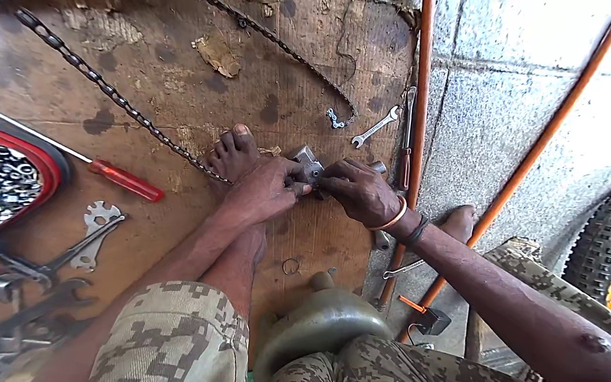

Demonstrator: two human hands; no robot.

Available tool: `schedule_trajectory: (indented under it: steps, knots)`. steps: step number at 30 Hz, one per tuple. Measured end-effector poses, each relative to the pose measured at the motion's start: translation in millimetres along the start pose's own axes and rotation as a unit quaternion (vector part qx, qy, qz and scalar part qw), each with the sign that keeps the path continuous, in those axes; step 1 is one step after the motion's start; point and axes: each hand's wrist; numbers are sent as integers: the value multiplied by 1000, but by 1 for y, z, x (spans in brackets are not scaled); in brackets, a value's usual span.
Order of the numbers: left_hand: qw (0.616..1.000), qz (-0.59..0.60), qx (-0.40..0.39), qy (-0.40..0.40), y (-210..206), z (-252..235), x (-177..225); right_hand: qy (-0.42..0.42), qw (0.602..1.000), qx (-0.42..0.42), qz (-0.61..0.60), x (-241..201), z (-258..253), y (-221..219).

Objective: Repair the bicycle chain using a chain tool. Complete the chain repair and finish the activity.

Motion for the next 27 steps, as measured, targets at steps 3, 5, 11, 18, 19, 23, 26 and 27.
schedule_trajectory:
  steps: [3, 5, 11, 18, 19, 23, 26, 27]
  knots:
    - [1000, 12, -8, 6, 1, -2, 0, 2, 1000, -5, -16, 4, 1, 3]
    - [1000, 19, -13, 10, 2, -3, 0, -14, 999, -10, -30, 5, 2, 5]
    - [999, 31, -38, 17, 8, -5, 3, -74, 995, 12, -68, 0, 7, 12]
    - [998, 32, -50, 25, 11, -6, 5, -297, 945, 116, 74, -7, 62, 10]
    - [998, 30, -51, 28, 12, -6, 6, -306, 943, 92, 88, -10, 68, 10]
    - [998, 39, -51, 29, 12, -6, 6, -344, 931, 66, 100, -7, 92, -1]
    - [997, 44, -50, 38, 14, -5, 9, -385, 917, -29, 98, -6, 107, 2]
    - [997, 46, -49, 40, 13, -4, 9, -414, 897, -127, 90, -8, 105, 9]
Point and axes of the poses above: each hand's wrist, its own z-axis away from the middle knuckle, its own y-axis out of the back of the hand, x = y × z, and after that the axes turned 4 degrees about y, right-handed
